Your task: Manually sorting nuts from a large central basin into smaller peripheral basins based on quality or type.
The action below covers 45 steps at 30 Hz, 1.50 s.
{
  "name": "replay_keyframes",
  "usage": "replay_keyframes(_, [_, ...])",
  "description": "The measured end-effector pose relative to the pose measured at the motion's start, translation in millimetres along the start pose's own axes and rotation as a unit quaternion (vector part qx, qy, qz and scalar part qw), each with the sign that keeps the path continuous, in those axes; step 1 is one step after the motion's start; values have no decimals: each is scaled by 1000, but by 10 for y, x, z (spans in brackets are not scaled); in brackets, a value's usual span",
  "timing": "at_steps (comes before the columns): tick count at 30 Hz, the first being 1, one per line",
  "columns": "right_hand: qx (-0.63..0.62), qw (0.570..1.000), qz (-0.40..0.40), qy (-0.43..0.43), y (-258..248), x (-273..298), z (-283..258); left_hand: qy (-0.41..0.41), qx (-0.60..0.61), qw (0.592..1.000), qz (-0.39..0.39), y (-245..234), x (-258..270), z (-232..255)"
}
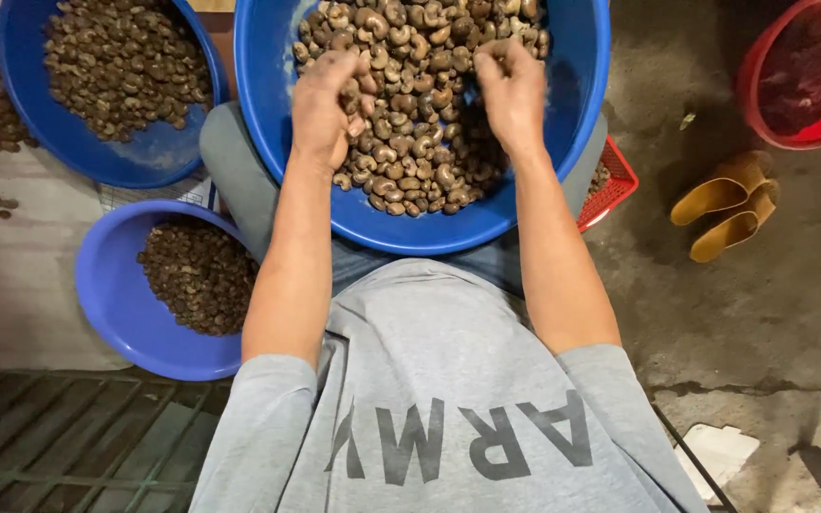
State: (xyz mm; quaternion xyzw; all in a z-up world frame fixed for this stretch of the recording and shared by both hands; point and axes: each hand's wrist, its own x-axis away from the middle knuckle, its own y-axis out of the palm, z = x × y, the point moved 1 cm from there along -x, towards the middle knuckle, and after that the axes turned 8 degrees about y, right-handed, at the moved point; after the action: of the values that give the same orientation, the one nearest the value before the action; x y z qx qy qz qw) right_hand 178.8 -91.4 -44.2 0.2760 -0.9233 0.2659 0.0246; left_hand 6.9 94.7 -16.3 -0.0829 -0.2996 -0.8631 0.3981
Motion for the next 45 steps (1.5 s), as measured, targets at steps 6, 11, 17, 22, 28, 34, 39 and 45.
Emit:
replay_keyframes(6, [186, 973, -29, -136, 122, 132, -42, -24, -312, 950, -8, 122, -6, -128])
replay_keyframes(11, [257, 943, -6, -209, 247, 108, -15, 76, -519, 849, -64, 110, -18, -283])
replay_keyframes(17, [290, 941, -33, -170, 328, 85, -26, 238, -679, 691, -72, 75, -80, -477])
replay_keyframes(22, [257, 958, -19, -130, 321, 23, 86, 309, -696, 645, -63, 69, -157, -535])
replay_keyframes(28, [-243, 943, -133, 184, 179, -61, -161, 385, -647, 657, -42, 45, -183, -553])
replay_keyframes(34, [-444, 852, -177, 213, 76, -43, -270, 107, -358, 928, 6, 112, -126, -219])
replay_keyframes(39, [-137, 956, -141, 219, 192, 6, -199, 11, 35, 999, -35, -30, -119, -140])
replay_keyframes(45, [244, 954, -172, 12, 279, 202, -216, -46, -90, 995, 3, 100, -72, -36])
